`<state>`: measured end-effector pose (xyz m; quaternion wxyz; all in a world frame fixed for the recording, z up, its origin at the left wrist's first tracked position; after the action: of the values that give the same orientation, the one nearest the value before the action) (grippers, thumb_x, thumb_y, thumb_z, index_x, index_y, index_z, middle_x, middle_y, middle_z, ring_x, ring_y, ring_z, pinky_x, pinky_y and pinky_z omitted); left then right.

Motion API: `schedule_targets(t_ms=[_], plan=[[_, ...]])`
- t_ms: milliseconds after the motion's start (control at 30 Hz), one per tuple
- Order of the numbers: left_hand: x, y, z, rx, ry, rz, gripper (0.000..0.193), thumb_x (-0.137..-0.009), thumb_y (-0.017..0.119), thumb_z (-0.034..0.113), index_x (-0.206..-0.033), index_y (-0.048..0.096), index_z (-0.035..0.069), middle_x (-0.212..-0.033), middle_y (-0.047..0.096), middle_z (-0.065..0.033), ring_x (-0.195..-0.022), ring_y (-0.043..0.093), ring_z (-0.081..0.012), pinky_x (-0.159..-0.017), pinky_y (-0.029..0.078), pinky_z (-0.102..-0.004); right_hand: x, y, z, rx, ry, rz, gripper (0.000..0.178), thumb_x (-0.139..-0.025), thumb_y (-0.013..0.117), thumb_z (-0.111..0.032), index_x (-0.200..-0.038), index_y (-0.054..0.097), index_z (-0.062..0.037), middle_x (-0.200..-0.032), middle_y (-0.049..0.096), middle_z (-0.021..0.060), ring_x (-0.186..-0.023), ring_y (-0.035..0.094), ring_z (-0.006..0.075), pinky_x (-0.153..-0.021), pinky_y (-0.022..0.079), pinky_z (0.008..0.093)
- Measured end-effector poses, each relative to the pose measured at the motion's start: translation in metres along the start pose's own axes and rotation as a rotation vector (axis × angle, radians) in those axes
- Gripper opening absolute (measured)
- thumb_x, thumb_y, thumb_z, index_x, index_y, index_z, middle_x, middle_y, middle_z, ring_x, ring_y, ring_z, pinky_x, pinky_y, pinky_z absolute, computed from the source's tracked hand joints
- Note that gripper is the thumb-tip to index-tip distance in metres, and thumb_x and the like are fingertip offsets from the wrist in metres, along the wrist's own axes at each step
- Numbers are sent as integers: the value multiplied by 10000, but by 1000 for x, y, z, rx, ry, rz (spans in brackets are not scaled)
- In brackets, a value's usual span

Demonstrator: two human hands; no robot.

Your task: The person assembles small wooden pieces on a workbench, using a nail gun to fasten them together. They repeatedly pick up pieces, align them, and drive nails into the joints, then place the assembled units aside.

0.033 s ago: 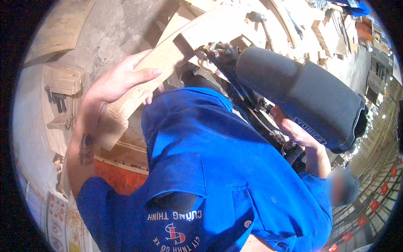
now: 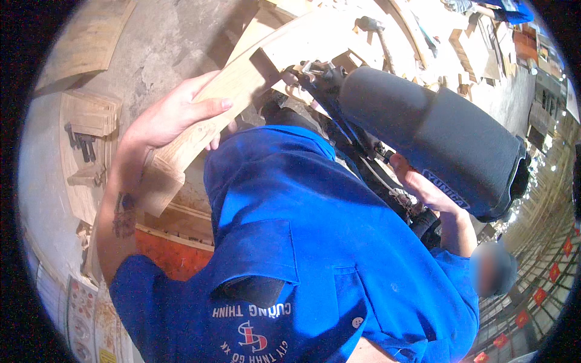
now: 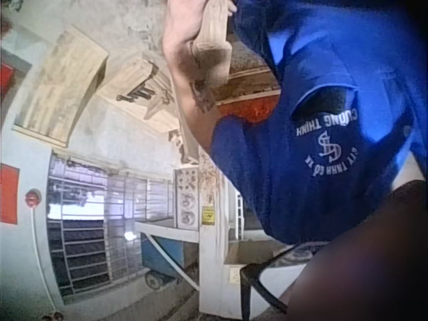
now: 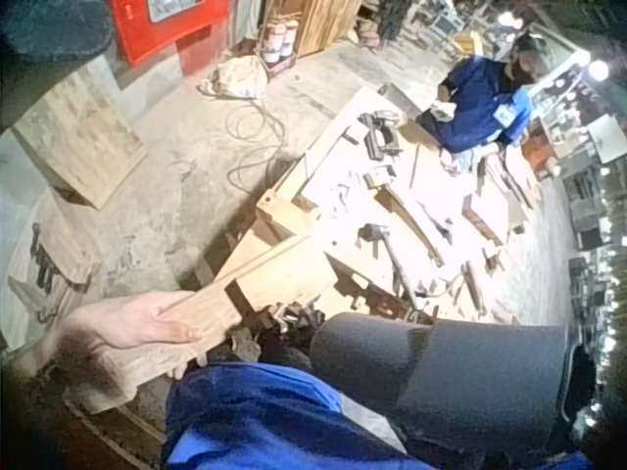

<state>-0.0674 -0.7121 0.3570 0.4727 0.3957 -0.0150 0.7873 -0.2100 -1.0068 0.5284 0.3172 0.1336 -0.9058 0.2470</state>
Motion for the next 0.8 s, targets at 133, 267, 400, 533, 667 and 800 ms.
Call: schedule_targets(t_ms=[133, 267, 400, 533, 667, 800], plan=[[3, 1, 0, 23, -7, -10, 574, -1012, 668, 379, -1426, 485, 26, -896, 679, -89, -645, 674, -133, -581, 570, -271, -46, 18, 4, 138, -42, -54, 402, -896, 763, -274, -1152, 598, -12, -870, 633, 71, -706, 596, 149, -638, 483, 304], [3, -2, -3, 47, -28, -23, 576, -1013, 667, 361, -1442, 480, 27, -874, 662, -72, -633, 666, -131, -574, 567, -270, -189, 77, 35, 389, -80, -77, 407, -894, 766, -270, -1154, 591, -11, -864, 630, 70, -694, 593, 147, -628, 480, 300], [-6, -11, -7, -11, -29, -26, 574, -994, 695, 281, -1451, 485, 3, -1068, 655, -65, -859, 659, -142, -742, 570, -304, -269, 110, 67, 468, -56, -81, 412, -892, 770, -265, -1156, 584, -9, -859, 627, 70, -681, 589, 145, -617, 478, 297], [-8, -12, -19, -44, 13, -25, 528, -1013, 668, 272, -1441, 487, 21, -859, 644, -57, -623, 649, -131, -567, 559, -280, -184, 78, 52, 355, -95, -60, 418, -890, 773, -261, -1158, 577, -7, -853, 624, 69, -669, 586, 143, -606, 476, 293], [-13, -11, -33, -80, 42, -7, 497, -1020, 657, 264, -1422, 502, 15, -894, 656, -59, -625, 641, -126, -572, 560, -285, -51, 15, 19, 160, -23, 0, 424, -888, 777, -256, -1160, 570, -5, -848, 621, 69, -656, 583, 140, -596, 473, 290], [-25, -10, -38, -3, 76, -85, 478, -1039, 627, 264, -1420, 485, 13, -958, 675, -101, -661, 663, -145, -588, 574, -300, 1, -13, 21, 13, 64, 147, 430, -886, 780, -252, -1162, 563, -4, -842, 617, 68, -644, 579, 138, -585, 471, 287]])
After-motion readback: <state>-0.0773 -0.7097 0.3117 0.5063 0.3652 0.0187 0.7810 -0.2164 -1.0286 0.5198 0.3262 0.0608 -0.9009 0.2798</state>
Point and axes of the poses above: each hand's wrist, its own x-axis away from the middle knuckle, its own y-axis out of the palm, z = x × y, the point moved 4 cm from there along -x, towards the middle knuckle
